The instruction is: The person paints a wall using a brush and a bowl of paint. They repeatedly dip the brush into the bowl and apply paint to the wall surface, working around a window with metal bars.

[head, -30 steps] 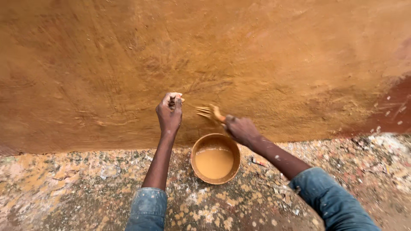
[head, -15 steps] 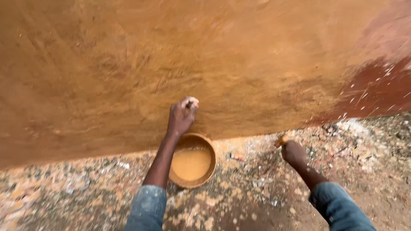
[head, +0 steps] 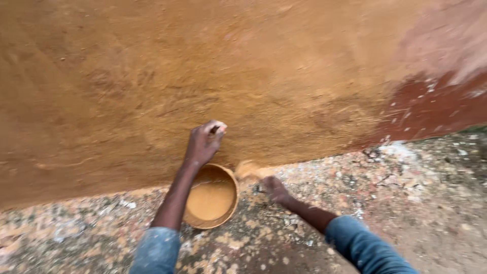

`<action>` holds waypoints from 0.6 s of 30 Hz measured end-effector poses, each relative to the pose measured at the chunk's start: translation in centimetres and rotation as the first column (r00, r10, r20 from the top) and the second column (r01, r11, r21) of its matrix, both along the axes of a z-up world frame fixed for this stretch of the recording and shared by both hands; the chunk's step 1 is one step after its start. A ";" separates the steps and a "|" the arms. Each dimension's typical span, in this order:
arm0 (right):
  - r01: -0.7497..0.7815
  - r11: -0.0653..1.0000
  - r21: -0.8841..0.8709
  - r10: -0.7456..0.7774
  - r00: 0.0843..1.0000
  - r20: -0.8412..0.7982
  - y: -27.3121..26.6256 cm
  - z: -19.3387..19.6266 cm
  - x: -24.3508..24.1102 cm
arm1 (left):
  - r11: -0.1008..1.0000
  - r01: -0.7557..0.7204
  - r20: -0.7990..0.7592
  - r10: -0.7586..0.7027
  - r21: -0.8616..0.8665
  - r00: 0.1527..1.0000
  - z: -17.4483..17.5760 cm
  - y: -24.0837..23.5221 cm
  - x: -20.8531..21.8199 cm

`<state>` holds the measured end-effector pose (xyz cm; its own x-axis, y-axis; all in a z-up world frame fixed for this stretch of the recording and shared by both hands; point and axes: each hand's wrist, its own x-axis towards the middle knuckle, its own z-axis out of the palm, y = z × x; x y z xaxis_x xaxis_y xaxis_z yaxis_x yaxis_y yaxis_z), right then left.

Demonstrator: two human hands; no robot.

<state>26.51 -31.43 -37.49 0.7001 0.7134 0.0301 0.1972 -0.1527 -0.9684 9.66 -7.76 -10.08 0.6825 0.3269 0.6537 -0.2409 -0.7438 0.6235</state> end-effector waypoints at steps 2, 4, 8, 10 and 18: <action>-0.017 0.965 -0.260 0.025 0.999 0.028 2.0 1.2 -0.7 | 1.000 -0.019 -0.060 0.018 -0.007 0.998 0.7 0.3 0.2; -0.016 0.890 -0.457 0.063 0.994 0.089 2.9 1.9 -0.9 | 0.997 -0.060 -0.176 0.052 -0.042 0.983 0.5 0.3 -0.2; 0.116 0.913 -0.390 -0.083 0.992 0.100 1.2 2.7 2.4 | 1.000 -0.012 -0.107 0.010 -0.013 0.994 0.2 0.1 -0.1; 0.298 0.896 -0.330 -0.252 0.952 0.176 -1.3 2.6 4.8 | 1.000 -0.002 -0.094 0.004 0.016 0.996 0.2 0.3 0.2; 0.920 0.392 0.006 -0.905 0.386 -0.176 -12.9 6.4 13.9 | 0.996 -0.014 -0.179 -0.001 -0.083 0.984 -0.3 -0.3 0.0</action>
